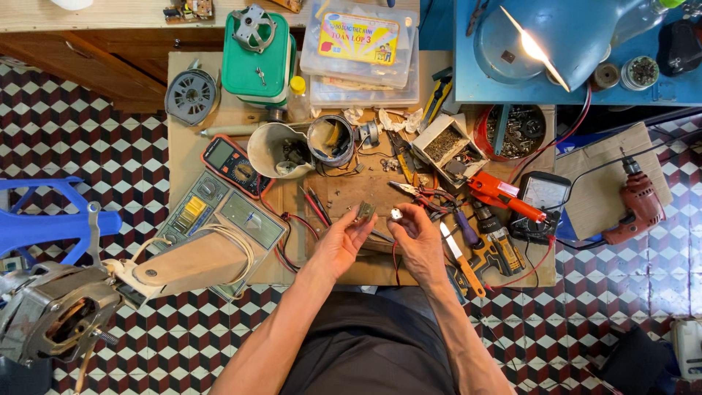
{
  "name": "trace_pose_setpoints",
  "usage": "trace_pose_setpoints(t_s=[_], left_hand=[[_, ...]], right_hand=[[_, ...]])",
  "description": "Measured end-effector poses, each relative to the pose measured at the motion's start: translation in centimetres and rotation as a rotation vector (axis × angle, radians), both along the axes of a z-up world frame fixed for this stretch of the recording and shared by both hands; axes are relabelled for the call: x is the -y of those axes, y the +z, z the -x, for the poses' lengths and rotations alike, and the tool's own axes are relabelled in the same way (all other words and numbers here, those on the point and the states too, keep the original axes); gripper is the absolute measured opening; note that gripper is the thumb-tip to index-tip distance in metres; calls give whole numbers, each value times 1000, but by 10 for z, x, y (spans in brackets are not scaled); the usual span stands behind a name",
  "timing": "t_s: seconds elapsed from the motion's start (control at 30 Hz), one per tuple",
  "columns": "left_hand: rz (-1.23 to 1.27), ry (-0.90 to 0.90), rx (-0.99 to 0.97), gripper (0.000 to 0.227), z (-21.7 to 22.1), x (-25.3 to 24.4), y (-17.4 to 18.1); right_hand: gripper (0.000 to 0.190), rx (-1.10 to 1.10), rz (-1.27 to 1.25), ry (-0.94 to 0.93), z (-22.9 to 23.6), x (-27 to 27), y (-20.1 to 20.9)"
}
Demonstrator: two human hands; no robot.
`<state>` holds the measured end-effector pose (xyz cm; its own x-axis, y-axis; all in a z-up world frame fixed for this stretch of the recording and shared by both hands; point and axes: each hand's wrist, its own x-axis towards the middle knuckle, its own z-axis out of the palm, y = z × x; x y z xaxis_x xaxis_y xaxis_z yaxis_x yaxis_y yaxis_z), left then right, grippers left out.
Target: The person retrieves a wooden block and places it on the workbench. They then use a cordless drill to work on a small electronic component, followed by using a heat gun to apply heat. Finally, they use a screwdriver to adjust the component.
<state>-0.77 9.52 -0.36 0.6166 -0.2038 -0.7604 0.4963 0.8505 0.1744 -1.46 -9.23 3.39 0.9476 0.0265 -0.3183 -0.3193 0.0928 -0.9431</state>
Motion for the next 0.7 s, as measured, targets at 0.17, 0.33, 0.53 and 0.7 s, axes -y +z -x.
trace_pose_setpoints(t_s=[0.17,0.33,0.53,0.7], left_hand=[[-35,5,-5,27,-2,1,15],[-55,13,-6,28,1,3,18],[-98,-37,27,26,-3,3,2],[-588,-162,88,29,-11,-13,-35]], right_hand=[[40,-29,142,50,-2,3,6],[39,-40,101,40,-2,5,6],[35,-19,58,15,-5,-1,1],[33,-122,405,80,17,12,-15]])
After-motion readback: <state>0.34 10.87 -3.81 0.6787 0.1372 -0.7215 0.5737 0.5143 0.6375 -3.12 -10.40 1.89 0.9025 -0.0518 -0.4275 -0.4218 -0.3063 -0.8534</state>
